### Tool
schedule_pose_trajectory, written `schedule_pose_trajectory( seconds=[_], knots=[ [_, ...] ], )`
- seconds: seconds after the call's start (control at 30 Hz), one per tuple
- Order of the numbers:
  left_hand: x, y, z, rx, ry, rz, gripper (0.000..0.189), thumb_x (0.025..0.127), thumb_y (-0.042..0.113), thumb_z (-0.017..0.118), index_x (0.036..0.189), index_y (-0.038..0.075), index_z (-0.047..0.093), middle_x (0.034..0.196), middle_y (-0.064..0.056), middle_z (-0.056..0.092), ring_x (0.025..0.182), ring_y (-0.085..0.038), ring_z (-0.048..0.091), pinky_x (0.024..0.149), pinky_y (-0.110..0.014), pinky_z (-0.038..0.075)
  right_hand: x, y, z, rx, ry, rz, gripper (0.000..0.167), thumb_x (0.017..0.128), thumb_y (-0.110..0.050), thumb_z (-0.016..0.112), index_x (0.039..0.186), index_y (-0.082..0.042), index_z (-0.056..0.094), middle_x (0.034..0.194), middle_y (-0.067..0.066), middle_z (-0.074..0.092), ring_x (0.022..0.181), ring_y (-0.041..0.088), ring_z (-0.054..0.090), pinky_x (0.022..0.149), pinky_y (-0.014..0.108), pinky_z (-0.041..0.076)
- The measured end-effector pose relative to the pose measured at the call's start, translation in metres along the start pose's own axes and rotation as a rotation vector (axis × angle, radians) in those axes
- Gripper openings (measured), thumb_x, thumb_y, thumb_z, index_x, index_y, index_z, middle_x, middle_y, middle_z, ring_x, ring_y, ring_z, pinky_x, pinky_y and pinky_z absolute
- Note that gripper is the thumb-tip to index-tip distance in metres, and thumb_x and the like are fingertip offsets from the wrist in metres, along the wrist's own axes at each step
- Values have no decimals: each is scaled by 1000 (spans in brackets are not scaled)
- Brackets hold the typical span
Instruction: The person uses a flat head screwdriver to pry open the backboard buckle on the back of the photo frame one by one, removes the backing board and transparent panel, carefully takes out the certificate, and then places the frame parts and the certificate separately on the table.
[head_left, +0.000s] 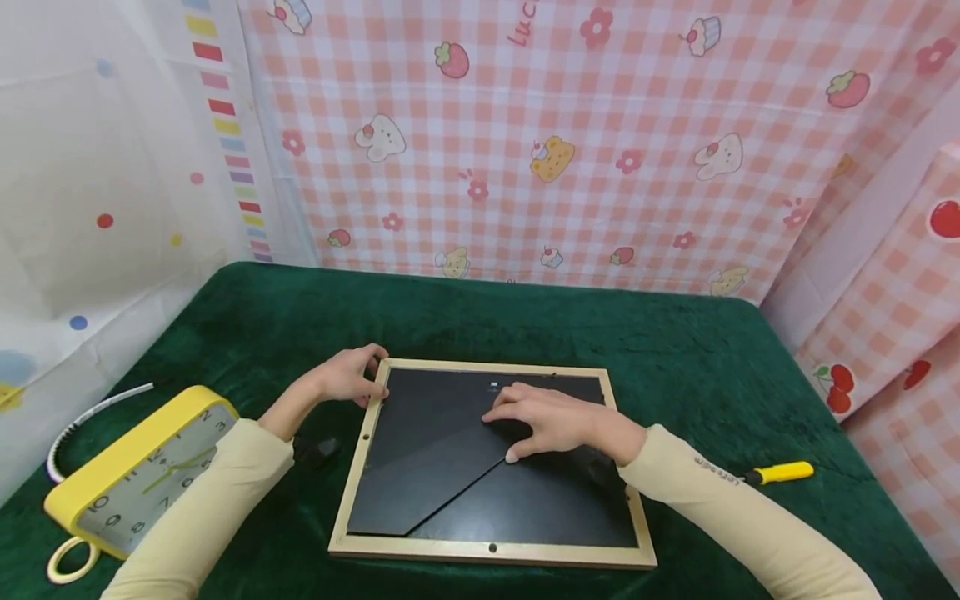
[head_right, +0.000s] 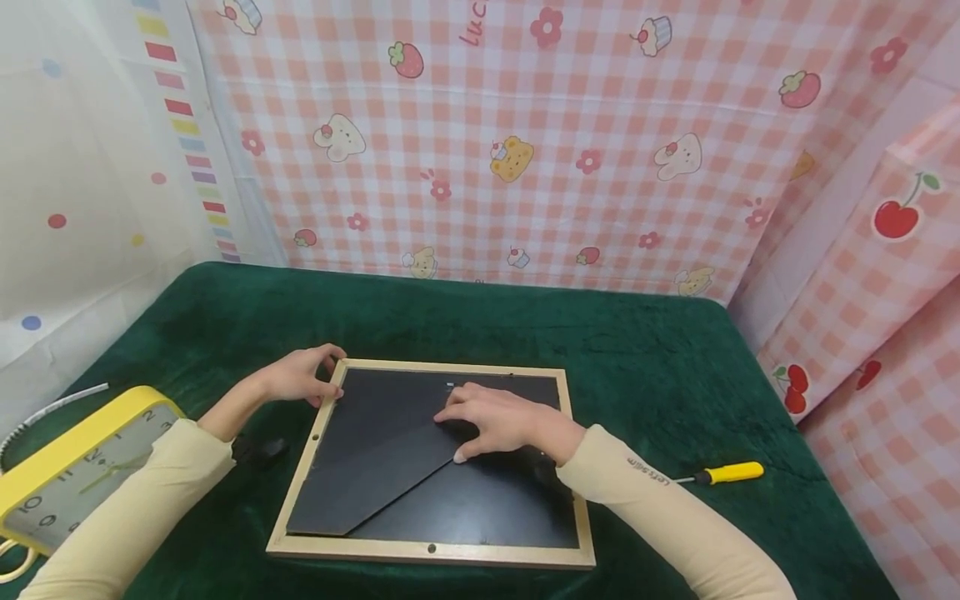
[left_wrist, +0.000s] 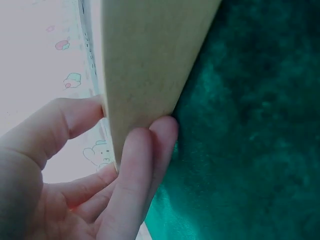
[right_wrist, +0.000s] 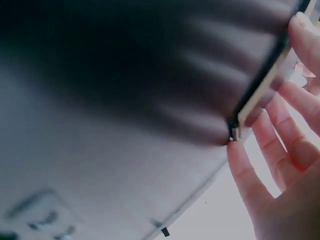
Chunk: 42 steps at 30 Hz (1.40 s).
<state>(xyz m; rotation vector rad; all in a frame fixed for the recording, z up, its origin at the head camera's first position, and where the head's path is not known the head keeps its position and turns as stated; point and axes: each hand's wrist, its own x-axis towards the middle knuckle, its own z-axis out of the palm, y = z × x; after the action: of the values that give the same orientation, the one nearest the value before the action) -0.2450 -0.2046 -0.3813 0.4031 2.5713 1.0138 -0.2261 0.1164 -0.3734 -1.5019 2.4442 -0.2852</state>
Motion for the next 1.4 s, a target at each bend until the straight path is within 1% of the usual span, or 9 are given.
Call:
schedule_pose_trajectory(
  seconds=[0.13, 0.23, 0.43, 0.57, 0.7, 0.83, 0.97, 1.2, 1.4],
  knots=[
    [-1, 1, 2, 9, -9, 6, 51, 80, 7, 64, 120, -5, 36, 99, -19, 45, 62, -17, 59, 57, -30, 50, -2, -3, -1, 16, -34, 17, 58, 78, -38, 65, 127, -13, 48, 118, -1, 44, 105, 11, 39, 87, 28, 36],
    [-2, 2, 4, 11, -21, 12, 52, 80, 8, 64, 121, -6, 35, 99, -19, 46, 62, -17, 58, 56, -30, 50, -3, -5, 0, 18, -51, 19, 57, 77, -38, 66, 126, -14, 49, 116, -2, 44, 102, 10, 39, 84, 27, 37],
    [-5, 5, 5, 13, -38, 2, 54, 80, 8, 65, 122, -6, 34, 100, -19, 46, 61, -18, 59, 56, -30, 50, -4, -9, 0, 11, -53, -3, 54, 77, -41, 65, 123, -15, 52, 111, -3, 45, 99, 9, 39, 80, 25, 38],
    [-10, 7, 4, -12, -53, -20, 55, 79, 9, 65, 122, -6, 33, 100, -19, 45, 62, -18, 59, 57, -30, 50, -5, -8, 0, 26, -60, -22, 55, 78, -44, 62, 123, -15, 51, 113, -3, 44, 102, 10, 39, 83, 26, 38],
    [-13, 6, 1, -54, -79, -20, 56, 79, 12, 66, 120, -5, 31, 100, -21, 43, 64, -19, 60, 58, -31, 51, -6, -7, -1, 47, -62, -36, 55, 80, -45, 60, 125, -16, 49, 117, -3, 42, 107, 10, 39, 87, 29, 36],
    [-12, 4, 0, -76, -97, -49, 56, 79, 13, 66, 120, -2, 30, 103, -21, 43, 65, -21, 61, 60, -32, 51, -7, -8, -2, 51, -72, -48, 54, 81, -44, 59, 125, -15, 47, 120, -3, 42, 111, 11, 37, 91, 30, 34],
    [-9, 2, -1, -88, -106, -81, 57, 80, 12, 66, 122, -1, 30, 105, -21, 43, 67, -22, 60, 61, -33, 51, -7, -9, -2, 67, -95, -23, 54, 79, -38, 64, 126, -15, 47, 119, -4, 42, 110, 11, 37, 90, 30, 35],
    [-9, -1, -6, -140, -133, -76, 54, 81, 13, 64, 122, -1, 31, 105, -21, 43, 69, -24, 60, 62, -35, 51, -5, -11, -2, 46, -97, -9, 53, 79, -33, 66, 125, -14, 50, 113, -3, 43, 103, 10, 38, 85, 27, 36],
    [-8, -3, -8, -145, -145, -69, 54, 82, 14, 64, 122, -1, 30, 106, -21, 42, 69, -24, 60, 62, -35, 50, -8, -8, -2, 89, -82, -17, 50, 83, -34, 61, 126, -14, 46, 120, -2, 42, 113, 11, 36, 93, 31, 32]
  ],
)
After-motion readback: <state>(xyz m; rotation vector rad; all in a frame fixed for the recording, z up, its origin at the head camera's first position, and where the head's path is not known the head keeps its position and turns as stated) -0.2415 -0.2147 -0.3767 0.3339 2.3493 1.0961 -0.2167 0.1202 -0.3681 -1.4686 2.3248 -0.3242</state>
